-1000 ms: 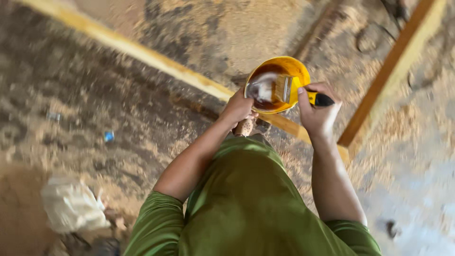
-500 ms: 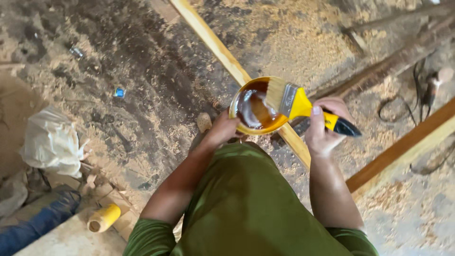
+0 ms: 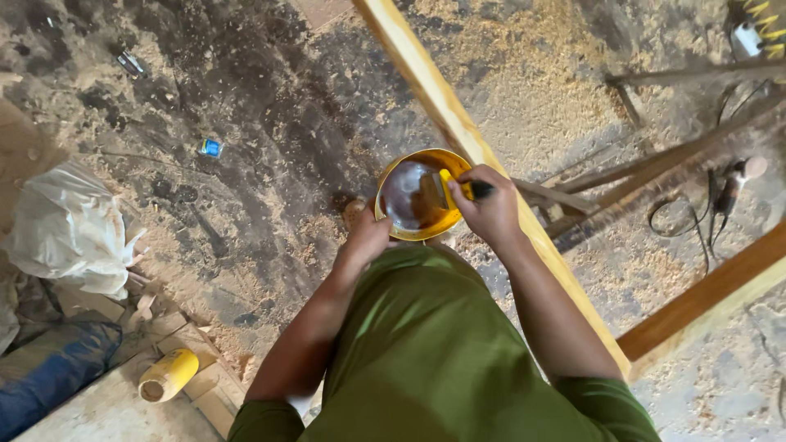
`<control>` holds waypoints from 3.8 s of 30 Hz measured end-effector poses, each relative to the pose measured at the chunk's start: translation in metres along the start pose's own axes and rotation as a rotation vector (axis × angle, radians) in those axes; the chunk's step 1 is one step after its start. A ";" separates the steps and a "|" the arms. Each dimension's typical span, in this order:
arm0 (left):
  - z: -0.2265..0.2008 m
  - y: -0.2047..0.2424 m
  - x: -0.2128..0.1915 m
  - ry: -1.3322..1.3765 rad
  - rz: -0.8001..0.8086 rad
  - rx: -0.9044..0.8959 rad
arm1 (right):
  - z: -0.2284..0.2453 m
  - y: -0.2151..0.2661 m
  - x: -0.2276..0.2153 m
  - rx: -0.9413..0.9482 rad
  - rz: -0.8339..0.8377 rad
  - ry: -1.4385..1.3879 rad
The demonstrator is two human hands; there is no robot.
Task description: The person applies a brown liquid finish to a wooden frame using a paintbrush. They repeatedly dip the brush into a yellow container and brush the liquid onto the frame's surface.
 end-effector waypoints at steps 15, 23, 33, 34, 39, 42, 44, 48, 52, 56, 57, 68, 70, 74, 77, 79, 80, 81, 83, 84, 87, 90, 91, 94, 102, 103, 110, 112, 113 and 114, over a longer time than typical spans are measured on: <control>-0.040 -0.048 -0.153 -0.132 0.024 0.077 | -0.011 -0.046 0.105 0.172 -0.312 -0.389; -0.065 -0.125 -0.187 0.008 0.153 -0.021 | -0.073 -0.056 0.077 0.215 -1.079 -0.896; -0.146 -0.194 -0.239 -0.271 0.251 0.129 | -0.121 0.035 0.034 0.700 -1.157 0.224; -0.155 -0.196 -0.243 -0.324 0.262 0.193 | -0.108 0.052 0.025 0.644 -1.109 0.449; -0.182 -0.207 -0.241 -0.262 0.380 0.066 | -0.073 0.083 0.015 0.416 -1.258 0.627; -0.202 -0.208 -0.246 -0.259 0.379 -0.079 | -0.072 0.026 0.045 0.470 -1.112 0.744; -0.214 -0.211 -0.250 -0.293 0.369 -0.084 | -0.082 -0.026 0.080 0.660 -0.972 0.679; -0.231 -0.220 -0.256 -0.293 0.412 -0.073 | -0.098 -0.094 0.121 0.460 -1.007 0.353; -0.242 -0.226 -0.263 -0.347 0.394 -0.077 | -0.104 -0.005 0.085 0.854 -1.044 0.379; -0.252 -0.231 -0.255 -0.360 0.426 -0.091 | -0.094 0.137 0.023 0.666 -1.259 0.850; -0.254 -0.230 -0.253 -0.351 0.432 -0.090 | -0.098 0.163 0.014 0.633 -1.441 0.694; -0.254 -0.228 -0.245 -0.394 0.511 -0.094 | -0.088 0.035 0.062 0.546 -0.860 0.829; -0.254 -0.229 -0.246 -0.391 0.504 -0.093 | -0.080 0.046 0.051 0.594 -0.959 0.713; -0.253 -0.231 -0.250 -0.415 0.499 -0.078 | -0.055 0.109 -0.019 0.710 -0.950 1.143; -0.246 -0.233 -0.254 -0.389 0.466 -0.086 | -0.058 0.108 -0.031 0.729 -1.016 1.079; -0.241 -0.234 -0.257 -0.377 0.446 -0.114 | -0.074 0.064 -0.006 0.638 -1.043 0.753; -0.237 -0.235 -0.256 -0.361 0.451 -0.124 | -0.084 0.030 0.012 0.540 -1.023 0.538; -0.234 -0.236 -0.256 -0.344 0.456 -0.133 | -0.087 -0.010 0.039 0.564 -0.876 0.724; -0.229 -0.237 -0.262 -0.280 0.433 -0.123 | -0.090 -0.089 0.095 0.584 -0.824 0.481; -0.228 -0.237 -0.266 -0.249 0.418 -0.117 | -0.086 -0.127 0.118 0.469 -0.790 0.435; -0.226 -0.236 -0.285 -0.241 0.368 -0.088 | -0.087 -0.208 0.154 0.338 -0.754 0.164; -0.226 -0.239 -0.303 -0.241 0.352 -0.068 | -0.096 -0.230 0.165 0.478 -0.752 -0.044; -0.224 -0.243 -0.311 -0.237 0.352 -0.063 | -0.098 -0.221 0.162 0.547 -0.779 -0.031; -0.217 -0.259 -0.331 -0.166 0.270 -0.140 | -0.102 -0.158 0.132 1.007 -0.918 -0.055; -0.212 -0.300 -0.377 -0.182 0.347 -0.074 | -0.057 -0.089 0.080 0.955 -1.132 0.592; -0.213 -0.306 -0.381 -0.188 0.354 -0.088 | -0.057 -0.114 0.097 0.808 -1.018 0.631; -0.219 -0.340 -0.414 -0.318 0.362 -0.128 | -0.098 -0.320 0.261 0.584 -0.830 0.155; -0.222 -0.346 -0.428 -0.303 0.380 -0.085 | -0.102 -0.320 0.270 0.495 -0.921 0.084; -0.226 -0.352 -0.436 -0.323 0.388 -0.087 | -0.106 -0.305 0.268 0.657 -0.963 0.111; -0.226 -0.355 -0.441 -0.334 0.395 -0.094 | -0.104 -0.273 0.253 0.820 -0.993 0.140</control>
Point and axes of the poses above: each hand's wrist, its own y-axis away from the middle knuckle, its own x-axis out of the palm, z = x × y, the point moved 3 cm from there along -y, towards the middle knuckle, and after that the axes turned 15 degrees about -y, right-handed, at the moved point
